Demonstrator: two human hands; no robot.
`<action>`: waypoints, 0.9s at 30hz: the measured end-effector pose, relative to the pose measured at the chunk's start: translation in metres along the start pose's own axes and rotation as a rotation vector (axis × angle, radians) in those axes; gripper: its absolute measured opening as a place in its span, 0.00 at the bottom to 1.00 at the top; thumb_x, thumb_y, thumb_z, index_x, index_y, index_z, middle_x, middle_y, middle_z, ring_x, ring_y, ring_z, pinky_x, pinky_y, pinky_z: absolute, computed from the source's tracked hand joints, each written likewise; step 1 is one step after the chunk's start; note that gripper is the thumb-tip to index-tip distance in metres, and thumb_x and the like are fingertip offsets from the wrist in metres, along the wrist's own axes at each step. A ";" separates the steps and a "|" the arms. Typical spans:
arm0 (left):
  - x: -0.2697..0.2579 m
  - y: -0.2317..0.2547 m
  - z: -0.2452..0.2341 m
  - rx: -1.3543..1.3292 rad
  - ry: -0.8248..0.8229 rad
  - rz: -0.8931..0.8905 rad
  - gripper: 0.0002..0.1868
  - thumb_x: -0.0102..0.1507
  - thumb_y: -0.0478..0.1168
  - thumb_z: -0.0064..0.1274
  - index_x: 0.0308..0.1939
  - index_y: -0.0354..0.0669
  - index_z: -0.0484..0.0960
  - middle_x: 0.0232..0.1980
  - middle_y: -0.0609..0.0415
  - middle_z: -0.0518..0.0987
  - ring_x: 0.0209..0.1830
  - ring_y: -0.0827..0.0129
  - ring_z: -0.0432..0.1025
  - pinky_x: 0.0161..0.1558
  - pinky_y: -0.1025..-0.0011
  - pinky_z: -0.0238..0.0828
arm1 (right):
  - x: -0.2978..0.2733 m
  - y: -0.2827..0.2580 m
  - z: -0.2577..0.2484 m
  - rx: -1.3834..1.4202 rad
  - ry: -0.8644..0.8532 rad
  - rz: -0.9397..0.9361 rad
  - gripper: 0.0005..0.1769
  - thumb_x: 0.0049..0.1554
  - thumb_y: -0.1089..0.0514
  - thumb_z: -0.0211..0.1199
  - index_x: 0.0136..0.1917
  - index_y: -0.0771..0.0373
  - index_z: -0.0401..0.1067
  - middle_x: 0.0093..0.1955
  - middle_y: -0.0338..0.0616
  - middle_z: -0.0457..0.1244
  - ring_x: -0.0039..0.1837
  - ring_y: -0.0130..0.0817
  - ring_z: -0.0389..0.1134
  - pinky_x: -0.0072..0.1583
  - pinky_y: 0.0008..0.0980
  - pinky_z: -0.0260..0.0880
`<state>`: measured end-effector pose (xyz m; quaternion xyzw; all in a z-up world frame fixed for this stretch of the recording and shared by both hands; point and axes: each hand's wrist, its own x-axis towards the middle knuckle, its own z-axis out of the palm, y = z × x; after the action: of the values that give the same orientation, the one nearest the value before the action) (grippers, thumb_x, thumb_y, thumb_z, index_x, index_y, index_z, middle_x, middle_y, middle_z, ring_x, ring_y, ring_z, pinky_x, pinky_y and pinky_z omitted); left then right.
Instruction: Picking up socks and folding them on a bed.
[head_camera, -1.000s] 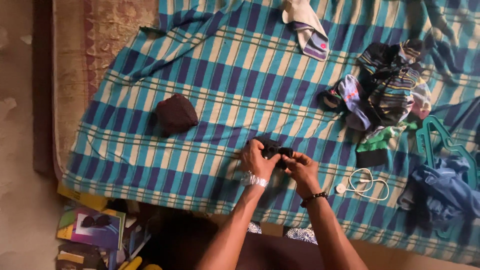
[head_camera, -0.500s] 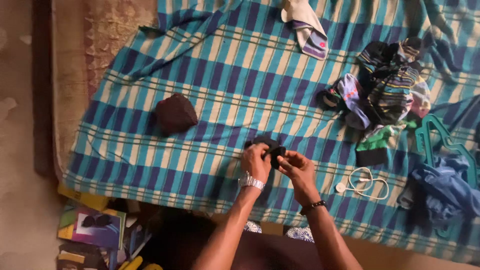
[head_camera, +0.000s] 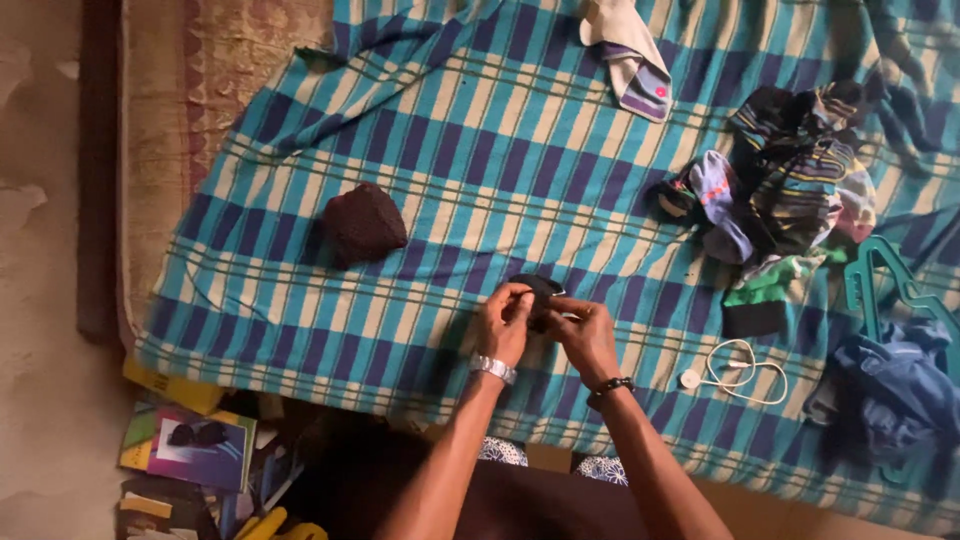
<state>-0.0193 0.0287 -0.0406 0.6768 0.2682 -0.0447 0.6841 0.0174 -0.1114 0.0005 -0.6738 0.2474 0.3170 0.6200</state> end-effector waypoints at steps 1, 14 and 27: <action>-0.002 0.006 0.000 0.002 0.002 0.001 0.06 0.67 0.38 0.55 0.45 0.40 0.82 0.37 0.58 0.82 0.36 0.76 0.75 0.38 0.75 0.72 | -0.001 -0.005 0.003 0.001 -0.003 -0.001 0.13 0.57 0.64 0.63 0.55 0.64 0.81 0.44 0.42 0.74 0.43 0.27 0.73 0.45 0.28 0.76; -0.027 0.081 -0.016 0.459 -0.039 0.346 0.11 0.61 0.37 0.56 0.47 0.41 0.84 0.42 0.50 0.77 0.44 0.56 0.74 0.47 0.62 0.71 | 0.023 0.008 0.032 -0.676 0.434 -0.116 0.19 0.45 0.46 0.70 0.36 0.65 0.75 0.35 0.58 0.67 0.39 0.55 0.71 0.43 0.47 0.71; -0.048 0.005 -0.007 0.429 0.275 0.245 0.17 0.58 0.39 0.71 0.38 0.42 0.75 0.41 0.55 0.73 0.40 0.62 0.71 0.44 0.66 0.70 | -0.002 -0.043 -0.014 -0.172 -0.094 -0.062 0.42 0.39 0.53 0.82 0.63 0.62 0.65 0.51 0.40 0.66 0.51 0.34 0.73 0.47 0.30 0.76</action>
<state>-0.0608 0.0211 -0.0154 0.8331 0.2590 0.0748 0.4829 0.0489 -0.1208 0.0319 -0.7163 0.1691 0.3491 0.5801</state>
